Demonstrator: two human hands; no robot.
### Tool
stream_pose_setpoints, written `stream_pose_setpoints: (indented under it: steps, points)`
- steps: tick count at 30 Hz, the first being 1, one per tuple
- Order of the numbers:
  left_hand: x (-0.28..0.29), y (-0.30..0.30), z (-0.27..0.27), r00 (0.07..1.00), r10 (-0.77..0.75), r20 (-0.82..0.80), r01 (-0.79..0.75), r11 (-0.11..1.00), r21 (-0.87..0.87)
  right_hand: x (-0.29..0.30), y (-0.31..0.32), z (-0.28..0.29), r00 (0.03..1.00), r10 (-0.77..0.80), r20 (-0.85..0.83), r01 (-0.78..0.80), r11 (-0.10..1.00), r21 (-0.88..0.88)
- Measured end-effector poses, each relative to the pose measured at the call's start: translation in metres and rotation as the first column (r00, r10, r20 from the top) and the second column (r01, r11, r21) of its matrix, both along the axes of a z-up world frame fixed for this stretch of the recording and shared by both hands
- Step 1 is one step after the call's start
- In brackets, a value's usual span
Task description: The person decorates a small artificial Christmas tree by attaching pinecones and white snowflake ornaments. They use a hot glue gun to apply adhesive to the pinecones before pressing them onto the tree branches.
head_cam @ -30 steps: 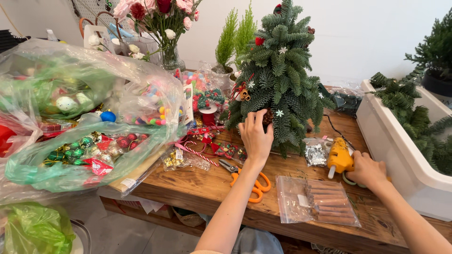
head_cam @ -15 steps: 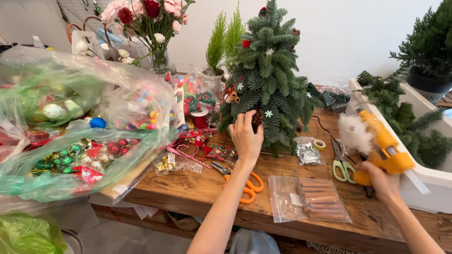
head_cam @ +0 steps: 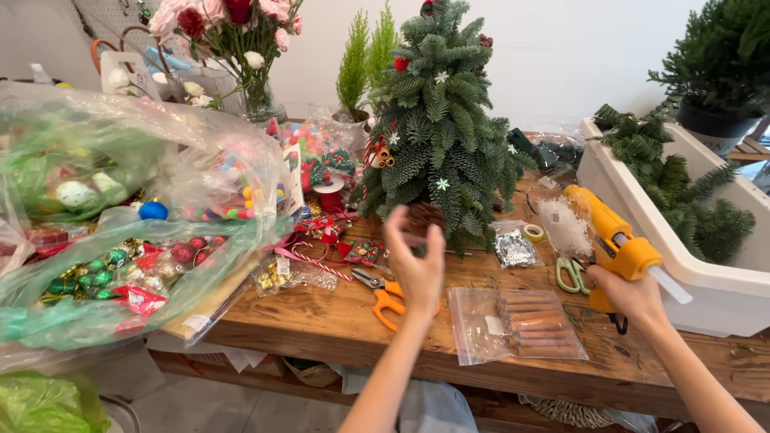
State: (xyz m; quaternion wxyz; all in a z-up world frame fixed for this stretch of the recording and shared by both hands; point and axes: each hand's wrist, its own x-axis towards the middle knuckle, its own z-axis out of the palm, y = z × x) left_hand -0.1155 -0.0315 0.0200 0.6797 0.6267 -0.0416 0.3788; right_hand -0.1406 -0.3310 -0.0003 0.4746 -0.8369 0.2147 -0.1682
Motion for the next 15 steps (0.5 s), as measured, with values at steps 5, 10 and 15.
stream_pose_setpoints:
  steps: [5, 10, 15]
  points:
    - [-0.009, -0.066, 0.009, 0.663, -0.748, -0.001, 0.684, 0.607, -0.404, -0.002, 0.0, -0.022, 0.988, 0.065, 0.139, -0.067, 0.998, 0.004]
    - [0.034, -0.112, -0.001, 0.485, -0.838, 0.25, 0.737, 0.238, -0.632, 0.002, -0.007, -0.043, 0.85, 0.236, 0.472, 0.017, 0.882, -0.471]
    - [0.039, -0.116, 0.002, 0.547, -0.837, 0.019, 0.658, 0.417, -0.627, -0.006, 0.008, -0.036, 0.779, 0.294, 0.554, -0.046, 0.908, -0.416]
